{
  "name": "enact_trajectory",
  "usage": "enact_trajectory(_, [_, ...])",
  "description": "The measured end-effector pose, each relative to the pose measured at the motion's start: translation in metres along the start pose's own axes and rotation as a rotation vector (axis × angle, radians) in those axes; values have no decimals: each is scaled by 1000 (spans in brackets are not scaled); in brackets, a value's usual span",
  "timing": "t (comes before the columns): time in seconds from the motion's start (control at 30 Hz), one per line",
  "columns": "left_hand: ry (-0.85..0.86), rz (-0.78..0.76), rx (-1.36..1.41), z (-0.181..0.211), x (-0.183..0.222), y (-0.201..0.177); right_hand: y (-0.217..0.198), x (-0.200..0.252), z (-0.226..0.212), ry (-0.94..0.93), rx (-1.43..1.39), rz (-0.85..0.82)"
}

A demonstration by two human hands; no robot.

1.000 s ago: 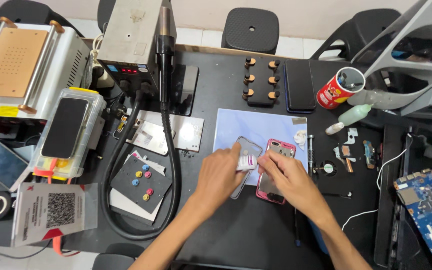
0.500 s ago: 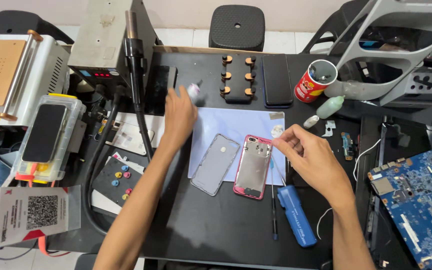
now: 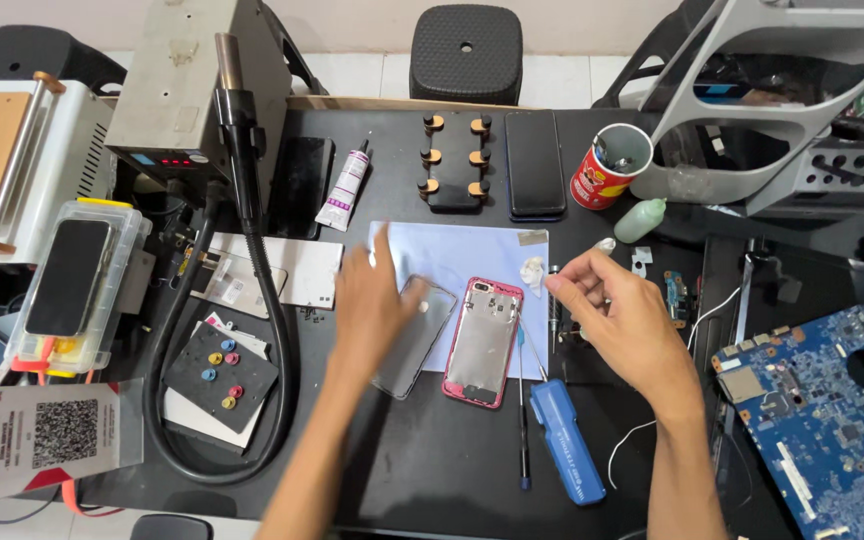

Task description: The person applies adhesive to a smartphone back cover and attaches it to the device. They then place multiple suction cups on the back of the phone to secure the assembly. Finally, the person uses a plastic pry tool to separate the screen from the phone's frame.

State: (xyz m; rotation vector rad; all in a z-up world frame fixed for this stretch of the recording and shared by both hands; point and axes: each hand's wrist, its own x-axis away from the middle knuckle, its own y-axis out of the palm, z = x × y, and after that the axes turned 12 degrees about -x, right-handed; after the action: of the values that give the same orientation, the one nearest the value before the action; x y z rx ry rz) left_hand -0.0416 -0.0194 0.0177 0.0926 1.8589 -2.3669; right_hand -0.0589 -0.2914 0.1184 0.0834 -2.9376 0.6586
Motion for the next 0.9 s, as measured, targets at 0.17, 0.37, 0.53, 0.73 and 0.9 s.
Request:
enact_trajectory(0.17, [7, -71, 0, 24, 58, -29, 0, -3, 6, -2, -34, -23])
enact_trajectory(0.37, [-13, -130, -2, 32, 70, -24, 8, -2, 8, -66, -65, -40])
enact_trajectory(0.53, [-1, -108, -21, 34, 73, -13, 11, -3, 10, -80, -76, -51])
enact_trajectory(0.73, [88, 32, -211, 43, 74, -3, 15, -5, 14, -80, -80, -66])
enact_trajectory(0.9, [52, -157, -235, 43, 66, -9, 16, -7, 18, -70, -80, -74])
